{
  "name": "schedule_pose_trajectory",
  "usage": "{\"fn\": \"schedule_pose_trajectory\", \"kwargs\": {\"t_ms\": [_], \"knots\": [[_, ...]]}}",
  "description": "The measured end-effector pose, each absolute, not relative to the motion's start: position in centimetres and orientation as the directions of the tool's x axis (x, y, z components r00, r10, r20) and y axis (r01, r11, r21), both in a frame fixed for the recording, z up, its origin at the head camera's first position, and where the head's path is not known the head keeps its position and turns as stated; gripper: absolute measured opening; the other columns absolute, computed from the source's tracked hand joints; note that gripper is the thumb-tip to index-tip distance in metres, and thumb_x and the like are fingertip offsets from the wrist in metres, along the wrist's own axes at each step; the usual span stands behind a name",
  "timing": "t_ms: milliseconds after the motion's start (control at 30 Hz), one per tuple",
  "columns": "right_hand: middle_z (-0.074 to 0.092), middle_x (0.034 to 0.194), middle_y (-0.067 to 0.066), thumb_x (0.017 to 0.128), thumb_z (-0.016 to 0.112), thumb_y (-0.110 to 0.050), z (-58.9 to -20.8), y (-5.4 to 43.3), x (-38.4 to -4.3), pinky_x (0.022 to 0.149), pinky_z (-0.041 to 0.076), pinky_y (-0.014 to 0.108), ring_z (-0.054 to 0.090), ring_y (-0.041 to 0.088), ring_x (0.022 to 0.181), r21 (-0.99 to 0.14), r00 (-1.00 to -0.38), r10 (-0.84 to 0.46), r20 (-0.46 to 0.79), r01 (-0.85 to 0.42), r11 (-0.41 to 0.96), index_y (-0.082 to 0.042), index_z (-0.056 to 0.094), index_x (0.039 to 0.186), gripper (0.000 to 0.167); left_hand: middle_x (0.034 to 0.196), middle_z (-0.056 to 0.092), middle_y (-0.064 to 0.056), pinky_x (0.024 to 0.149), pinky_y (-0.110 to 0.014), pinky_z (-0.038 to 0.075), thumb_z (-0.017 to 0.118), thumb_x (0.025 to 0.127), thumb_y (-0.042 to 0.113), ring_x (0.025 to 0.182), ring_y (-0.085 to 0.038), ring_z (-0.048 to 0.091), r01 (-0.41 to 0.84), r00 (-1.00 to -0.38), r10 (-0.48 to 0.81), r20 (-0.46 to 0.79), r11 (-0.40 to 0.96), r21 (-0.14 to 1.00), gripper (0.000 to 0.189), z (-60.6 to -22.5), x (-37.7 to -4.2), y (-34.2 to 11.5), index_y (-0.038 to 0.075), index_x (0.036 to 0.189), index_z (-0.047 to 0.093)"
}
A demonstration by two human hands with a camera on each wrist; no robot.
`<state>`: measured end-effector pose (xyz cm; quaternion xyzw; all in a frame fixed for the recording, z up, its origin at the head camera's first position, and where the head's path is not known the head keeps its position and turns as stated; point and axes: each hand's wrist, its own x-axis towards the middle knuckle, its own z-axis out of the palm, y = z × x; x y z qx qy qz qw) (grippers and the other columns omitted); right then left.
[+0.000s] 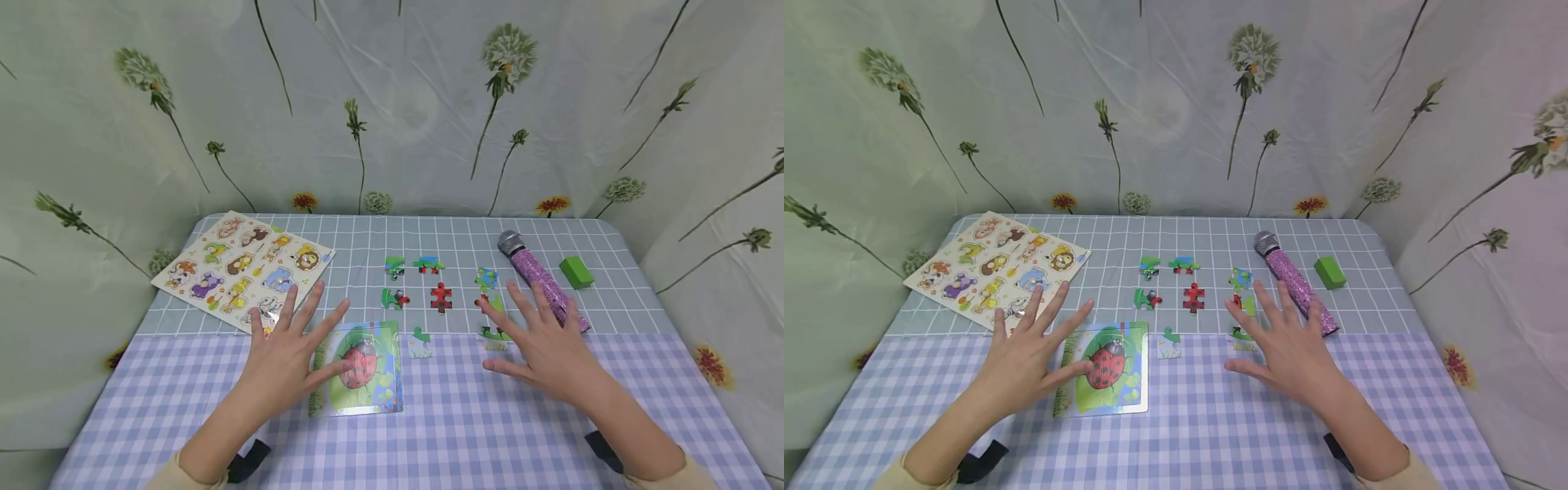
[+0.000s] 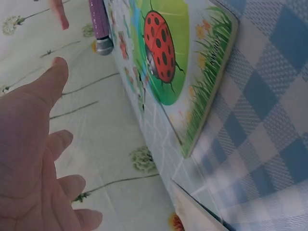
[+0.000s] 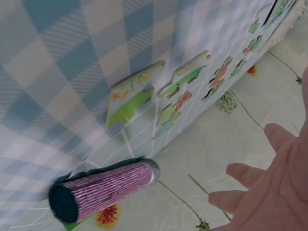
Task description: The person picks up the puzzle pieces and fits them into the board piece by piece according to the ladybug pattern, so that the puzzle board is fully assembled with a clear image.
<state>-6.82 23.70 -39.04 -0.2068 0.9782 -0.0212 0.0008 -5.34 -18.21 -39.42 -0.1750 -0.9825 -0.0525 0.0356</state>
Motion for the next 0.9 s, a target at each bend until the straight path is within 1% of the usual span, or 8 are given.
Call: {"fn": "schedule_pose_trajectory", "kwargs": {"t_ms": [133, 233, 367, 467, 567, 667, 833, 900], "knots": [[0.031, 0.176, 0.018, 0.096, 0.066, -0.070, -38.6, 23.1, -7.9, 0.116, 0.021, 0.092, 0.027, 0.055, 0.160, -0.055, -0.903, -0.430, 0.007, -0.430, 0.901, -0.038, 0.030, 0.170, 0.089, 0.182, 0.018, -0.008, 0.115, -0.093, 0.020, 0.070, 0.091, 0.073, 0.166, -0.045, 0.021, 0.365, -0.930, 0.358, 0.082, 0.922, 0.126, 0.093, -39.9, -5.4, -18.8, 0.042, 0.169, 0.030], [0.043, 0.170, 0.018, 0.098, 0.071, -0.060, -38.4, 22.4, -9.2, 0.119, 0.026, 0.087, 0.038, 0.050, 0.157, -0.081, -0.890, -0.457, 0.016, -0.456, 0.886, -0.030, 0.038, 0.168, 0.084, 0.180, 0.025, -0.011, 0.115, -0.091, 0.026, 0.074, 0.088, 0.072, 0.164, -0.044, 0.029, 0.394, -0.919, 0.388, 0.071, 0.905, 0.159, 0.096, -40.5, -5.2, -19.5, 0.038, 0.169, 0.034], [0.061, 0.156, 0.015, 0.098, 0.077, -0.048, -38.3, 20.9, -11.4, 0.121, 0.032, 0.081, 0.058, 0.043, 0.142, -0.119, -0.869, -0.492, 0.053, -0.494, 0.861, -0.022, 0.051, 0.161, 0.073, 0.177, 0.031, -0.014, 0.116, -0.088, 0.029, 0.081, 0.083, 0.070, 0.161, -0.047, 0.034, 0.413, -0.908, 0.417, 0.034, 0.878, 0.244, 0.101, -41.3, -4.6, -20.7, 0.033, 0.167, 0.039], [0.070, 0.145, 0.013, 0.098, 0.078, -0.042, -38.4, 19.5, -13.3, 0.116, 0.042, 0.074, 0.067, 0.038, 0.131, -0.145, -0.851, -0.517, 0.096, -0.526, 0.838, -0.018, 0.061, 0.153, 0.062, 0.176, 0.034, -0.016, 0.116, -0.085, 0.032, 0.084, 0.079, 0.069, 0.159, -0.049, 0.036, 0.400, -0.907, 0.421, 0.002, 0.861, 0.315, 0.105, -41.9, -4.0, -21.5, 0.029, 0.166, 0.043], [0.072, 0.141, 0.012, 0.098, 0.079, -0.038, -38.7, 18.1, -15.2, 0.109, 0.050, 0.070, 0.070, 0.036, 0.128, -0.173, -0.845, -0.526, 0.096, -0.535, 0.827, -0.017, 0.066, 0.148, 0.056, 0.175, 0.034, -0.018, 0.116, -0.083, 0.034, 0.086, 0.075, 0.069, 0.157, -0.051, 0.037, 0.379, -0.907, 0.419, -0.028, 0.844, 0.380, 0.107, -42.7, -3.5, -22.0, 0.026, 0.164, 0.046], [0.073, 0.140, 0.012, 0.099, 0.079, -0.036, -39.0, 16.7, -17.0, 0.105, 0.052, 0.070, 0.070, 0.037, 0.127, -0.216, -0.848, -0.527, 0.059, -0.527, 0.822, -0.016, 0.068, 0.145, 0.052, 0.175, 0.034, -0.018, 0.118, -0.082, 0.033, 0.089, 0.073, 0.067, 0.157, -0.052, 0.037, 0.349, -0.909, 0.412, -0.061, 0.833, 0.429, 0.109, -43.3, -3.1, -22.4, 0.025, 0.164, 0.047], [0.072, 0.141, 0.013, 0.099, 0.078, -0.032, -39.4, 14.4, -19.4, 0.102, 0.055, 0.069, 0.071, 0.036, 0.125, -0.246, -0.834, -0.552, 0.019, -0.539, 0.806, -0.014, 0.070, 0.142, 0.047, 0.176, 0.031, -0.016, 0.120, -0.081, 0.031, 0.093, 0.072, 0.060, 0.159, -0.051, 0.033, 0.325, -0.909, 0.406, -0.093, 0.831, 0.451, 0.109, -43.8, -2.6, -22.5, 0.024, 0.164, 0.047], [0.071, 0.143, 0.013, 0.100, 0.078, -0.031, -39.6, 13.6, -20.2, 0.104, 0.054, 0.069, 0.070, 0.035, 0.127, -0.261, -0.834, -0.552, -0.004, -0.531, 0.806, -0.015, 0.069, 0.143, 0.047, 0.176, 0.031, -0.016, 0.121, -0.081, 0.030, 0.095, 0.072, 0.056, 0.159, -0.051, 0.032, 0.322, -0.910, 0.403, -0.095, 0.833, 0.450, 0.109, -43.8, -2.6, -22.4, 0.023, 0.164, 0.047]]}}
